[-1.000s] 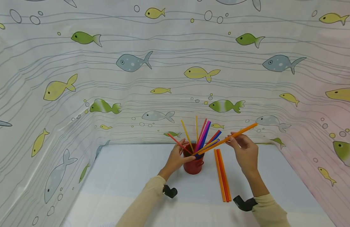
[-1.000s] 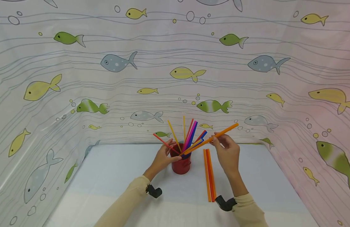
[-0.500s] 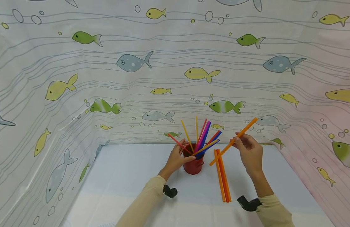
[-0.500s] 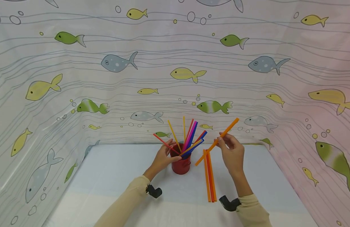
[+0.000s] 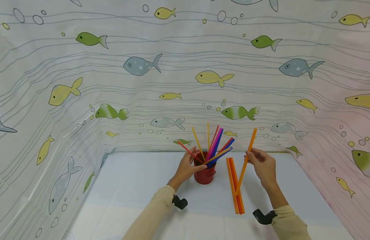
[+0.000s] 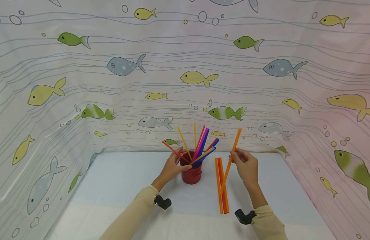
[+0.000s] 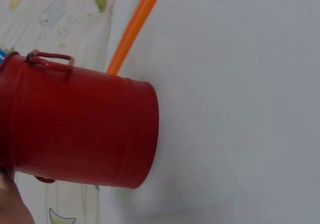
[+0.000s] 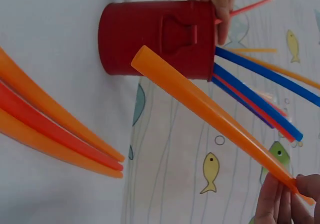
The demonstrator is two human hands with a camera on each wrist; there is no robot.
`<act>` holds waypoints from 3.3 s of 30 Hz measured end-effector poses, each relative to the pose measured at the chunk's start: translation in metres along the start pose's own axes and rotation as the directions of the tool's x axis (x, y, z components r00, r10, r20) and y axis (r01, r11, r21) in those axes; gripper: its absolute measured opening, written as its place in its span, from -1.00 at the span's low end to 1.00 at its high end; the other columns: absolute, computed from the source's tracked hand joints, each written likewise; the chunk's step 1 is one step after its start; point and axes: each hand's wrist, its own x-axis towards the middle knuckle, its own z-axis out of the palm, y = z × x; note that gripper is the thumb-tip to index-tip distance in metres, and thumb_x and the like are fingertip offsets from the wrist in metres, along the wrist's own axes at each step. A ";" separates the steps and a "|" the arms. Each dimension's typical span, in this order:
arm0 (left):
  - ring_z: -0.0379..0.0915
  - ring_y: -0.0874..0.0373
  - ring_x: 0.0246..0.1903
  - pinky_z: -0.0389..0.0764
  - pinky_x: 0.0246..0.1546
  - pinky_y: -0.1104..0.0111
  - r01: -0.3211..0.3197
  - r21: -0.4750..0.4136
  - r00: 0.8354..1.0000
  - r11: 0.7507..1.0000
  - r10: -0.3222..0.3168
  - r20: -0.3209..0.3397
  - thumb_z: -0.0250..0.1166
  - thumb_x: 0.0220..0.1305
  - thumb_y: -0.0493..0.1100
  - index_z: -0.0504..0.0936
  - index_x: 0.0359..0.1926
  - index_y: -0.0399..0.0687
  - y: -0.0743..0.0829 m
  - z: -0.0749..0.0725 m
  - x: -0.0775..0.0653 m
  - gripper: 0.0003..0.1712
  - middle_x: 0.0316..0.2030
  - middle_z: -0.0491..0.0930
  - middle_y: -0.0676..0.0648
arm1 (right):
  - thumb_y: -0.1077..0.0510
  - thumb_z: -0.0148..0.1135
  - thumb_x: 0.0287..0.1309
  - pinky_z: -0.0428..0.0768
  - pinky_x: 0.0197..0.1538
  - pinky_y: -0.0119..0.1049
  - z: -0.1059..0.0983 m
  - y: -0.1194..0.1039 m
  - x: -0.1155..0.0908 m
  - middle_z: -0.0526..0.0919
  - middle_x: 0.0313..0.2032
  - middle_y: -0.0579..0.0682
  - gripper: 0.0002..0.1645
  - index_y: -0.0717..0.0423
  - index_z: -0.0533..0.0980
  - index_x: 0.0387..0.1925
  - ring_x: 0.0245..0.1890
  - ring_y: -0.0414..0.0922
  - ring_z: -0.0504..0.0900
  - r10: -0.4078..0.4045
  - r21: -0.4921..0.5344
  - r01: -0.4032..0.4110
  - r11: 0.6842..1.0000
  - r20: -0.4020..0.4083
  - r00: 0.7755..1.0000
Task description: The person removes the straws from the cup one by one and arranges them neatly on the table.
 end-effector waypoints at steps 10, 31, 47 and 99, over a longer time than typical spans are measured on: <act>0.15 0.15 0.37 0.27 0.32 0.24 -0.005 -0.005 1.000 1.000 0.005 -0.005 0.54 0.02 0.05 0.09 0.50 0.03 0.000 -0.001 -0.001 0.13 0.30 0.33 0.04 | 0.05 0.24 0.30 0.67 -0.18 -0.41 0.001 0.031 0.003 0.66 -0.09 0.31 -0.51 0.36 0.53 0.09 -0.24 -0.06 0.74 0.098 -0.033 -0.095 0.995 0.098 0.990; 0.15 0.11 0.37 0.32 0.29 0.21 -0.019 0.004 1.000 1.000 0.019 -0.010 0.53 0.03 0.05 0.09 0.50 0.01 0.000 0.001 0.001 0.12 0.30 0.34 0.03 | 0.03 0.21 0.32 0.69 -0.11 -0.16 0.002 0.076 0.002 0.69 -0.15 0.20 -0.49 0.36 0.52 0.11 -0.30 -0.19 0.68 0.278 -0.228 -0.241 0.943 0.145 0.950; 0.17 0.19 0.35 0.28 0.31 0.29 -0.004 -0.010 1.000 1.000 0.004 -0.003 0.53 0.03 0.03 0.08 0.51 -0.04 -0.003 0.001 0.002 0.13 0.31 0.32 0.04 | 0.12 0.23 0.29 0.65 -0.37 -0.38 0.009 0.103 0.002 0.69 -0.24 0.19 -0.57 0.39 0.56 0.04 -0.39 -0.12 0.67 0.311 -0.299 -0.256 0.919 0.154 0.938; 0.13 0.13 0.38 0.29 0.31 0.23 -0.013 0.001 1.000 1.000 0.013 -0.021 0.53 0.02 0.09 0.10 0.50 0.00 0.000 0.001 0.001 0.13 0.30 0.33 0.04 | 0.08 0.28 0.24 0.68 -0.26 -0.19 0.029 0.104 0.001 0.69 -0.23 0.21 -0.61 0.36 0.62 -0.09 -0.36 -0.05 0.60 0.316 -0.561 -0.182 0.808 0.152 0.936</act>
